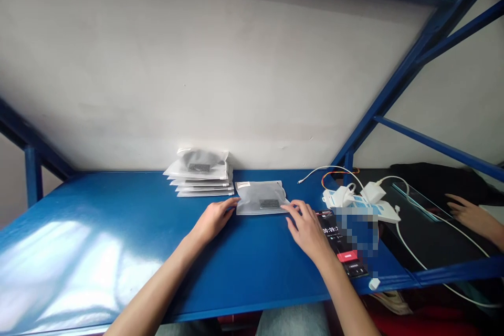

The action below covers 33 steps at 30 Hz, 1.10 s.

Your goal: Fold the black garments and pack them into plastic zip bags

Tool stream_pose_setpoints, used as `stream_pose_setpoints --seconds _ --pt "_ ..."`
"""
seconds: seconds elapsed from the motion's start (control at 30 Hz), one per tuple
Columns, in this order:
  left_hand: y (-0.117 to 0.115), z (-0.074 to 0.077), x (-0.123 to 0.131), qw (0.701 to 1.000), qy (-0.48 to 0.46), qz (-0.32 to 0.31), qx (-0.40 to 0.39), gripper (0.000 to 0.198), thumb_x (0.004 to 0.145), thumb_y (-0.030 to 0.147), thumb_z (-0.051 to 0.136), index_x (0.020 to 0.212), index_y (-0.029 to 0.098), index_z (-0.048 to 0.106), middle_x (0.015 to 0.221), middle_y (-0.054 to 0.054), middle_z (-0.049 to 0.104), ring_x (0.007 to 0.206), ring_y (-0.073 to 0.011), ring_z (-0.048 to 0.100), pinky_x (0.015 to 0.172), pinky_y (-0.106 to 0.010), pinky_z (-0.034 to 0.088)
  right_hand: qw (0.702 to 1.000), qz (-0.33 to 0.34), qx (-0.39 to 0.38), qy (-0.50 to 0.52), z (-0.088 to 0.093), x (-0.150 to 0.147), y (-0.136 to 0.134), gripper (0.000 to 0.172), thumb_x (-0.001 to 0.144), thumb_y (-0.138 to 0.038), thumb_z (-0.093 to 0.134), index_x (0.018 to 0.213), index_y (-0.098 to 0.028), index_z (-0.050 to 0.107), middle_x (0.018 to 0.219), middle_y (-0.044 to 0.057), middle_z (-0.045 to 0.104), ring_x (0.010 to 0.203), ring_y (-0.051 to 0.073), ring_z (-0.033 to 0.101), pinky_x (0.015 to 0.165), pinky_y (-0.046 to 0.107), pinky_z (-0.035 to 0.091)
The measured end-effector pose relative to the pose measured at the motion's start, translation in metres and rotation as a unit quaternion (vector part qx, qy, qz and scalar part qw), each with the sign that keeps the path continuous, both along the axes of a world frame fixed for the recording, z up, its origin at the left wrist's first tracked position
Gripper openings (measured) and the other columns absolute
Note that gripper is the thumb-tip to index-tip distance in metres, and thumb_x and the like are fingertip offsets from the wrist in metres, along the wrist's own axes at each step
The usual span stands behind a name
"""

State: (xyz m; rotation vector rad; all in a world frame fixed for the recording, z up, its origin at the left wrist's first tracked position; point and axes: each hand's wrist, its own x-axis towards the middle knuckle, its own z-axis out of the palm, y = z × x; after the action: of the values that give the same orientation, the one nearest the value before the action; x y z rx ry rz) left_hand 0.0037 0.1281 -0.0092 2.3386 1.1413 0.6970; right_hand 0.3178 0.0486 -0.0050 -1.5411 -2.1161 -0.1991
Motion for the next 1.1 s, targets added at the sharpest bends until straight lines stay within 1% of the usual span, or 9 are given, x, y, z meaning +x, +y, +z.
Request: stream_pose_setpoints --seconds 0.13,0.33,0.47,0.53,0.6,0.67,0.73,0.87,1.1 --pt "-0.003 -0.008 0.008 0.999 -0.022 -0.019 0.035 0.055 0.105 0.024 0.040 0.159 0.026 0.035 0.144 -0.008 0.065 0.126 -0.0247 0.067 0.104 -0.037 0.054 0.998 0.041 -0.030 -0.040 0.000 -0.026 0.018 0.043 0.101 -0.028 0.057 0.144 -0.036 0.056 0.148 0.010 0.054 0.133 0.032 0.053 0.102 0.050 0.050" --pt "0.001 0.000 -0.001 0.997 -0.042 0.008 0.067 0.044 0.105 0.026 0.039 0.147 0.022 0.052 0.154 -0.009 0.055 0.139 -0.0229 0.056 0.117 -0.040 0.045 0.994 0.055 -0.069 -0.057 -0.002 -0.037 0.081 0.048 0.103 -0.019 0.049 0.147 -0.039 0.054 0.155 0.009 0.054 0.139 0.029 0.051 0.107 0.051 0.045" --pt "0.006 0.018 -0.024 0.998 -0.007 0.009 0.054 0.037 0.103 0.026 0.040 0.129 0.022 0.066 0.122 -0.009 0.075 0.109 -0.0235 0.073 0.097 -0.035 0.055 0.996 0.070 -0.060 -0.018 0.010 -0.034 0.099 0.045 0.101 -0.022 0.050 0.142 -0.036 0.060 0.154 0.009 0.054 0.144 0.031 0.045 0.113 0.058 0.036" --pt "0.011 0.026 -0.042 0.998 0.053 0.027 0.030 0.032 0.100 0.025 0.044 0.117 0.021 0.071 0.104 -0.008 0.078 0.092 -0.0236 0.074 0.084 -0.033 0.056 0.991 0.101 -0.061 0.056 0.015 -0.032 0.094 0.033 0.100 -0.033 0.053 0.129 -0.031 0.069 0.141 0.010 0.063 0.134 0.031 0.053 0.111 0.055 0.037" --pt "0.018 0.029 -0.061 0.989 0.121 0.078 -0.010 0.027 0.096 0.022 0.047 0.104 0.021 0.072 0.093 -0.007 0.078 0.084 -0.0234 0.072 0.078 -0.032 0.053 0.979 0.114 -0.089 0.145 0.015 -0.031 0.087 0.035 0.104 -0.040 0.044 0.104 -0.023 0.074 0.109 0.010 0.073 0.105 0.026 0.065 0.096 0.042 0.047" --pt "0.024 0.028 -0.075 0.976 0.168 0.131 -0.046 0.025 0.093 0.019 0.046 0.096 0.020 0.070 0.088 -0.007 0.076 0.082 -0.0236 0.071 0.075 -0.031 0.050 0.969 0.105 -0.131 0.184 0.012 -0.030 0.082 0.048 0.106 -0.042 0.035 0.080 -0.021 0.068 0.076 0.005 0.067 0.073 0.020 0.061 0.072 0.031 0.047" --pt "0.027 0.024 -0.082 0.967 0.189 0.160 -0.059 0.024 0.094 0.018 0.044 0.094 0.019 0.068 0.090 -0.009 0.075 0.085 -0.0252 0.071 0.076 -0.032 0.049 0.966 0.102 -0.165 0.172 0.007 -0.030 0.081 0.049 0.105 -0.045 0.038 0.069 -0.021 0.061 0.061 0.000 0.058 0.058 0.016 0.052 0.059 0.027 0.039" --pt "0.024 0.018 -0.075 0.958 0.213 0.181 -0.053 0.025 0.100 0.023 0.040 0.102 0.021 0.065 0.096 -0.011 0.075 0.092 -0.0290 0.071 0.077 -0.034 0.048 0.960 0.105 -0.205 0.159 0.004 -0.030 0.082 0.043 0.102 -0.047 0.046 0.070 -0.022 0.058 0.063 -0.003 0.057 0.056 0.014 0.048 0.055 0.025 0.031" --pt "0.017 0.022 -0.066 0.948 0.247 0.197 -0.044 0.025 0.102 0.024 0.037 0.105 0.022 0.063 0.099 -0.011 0.076 0.094 -0.0293 0.073 0.076 -0.033 0.048 0.957 0.105 -0.221 0.156 0.011 -0.032 0.079 0.039 0.102 -0.046 0.048 0.073 -0.021 0.058 0.068 -0.003 0.060 0.061 0.014 0.050 0.057 0.025 0.031"
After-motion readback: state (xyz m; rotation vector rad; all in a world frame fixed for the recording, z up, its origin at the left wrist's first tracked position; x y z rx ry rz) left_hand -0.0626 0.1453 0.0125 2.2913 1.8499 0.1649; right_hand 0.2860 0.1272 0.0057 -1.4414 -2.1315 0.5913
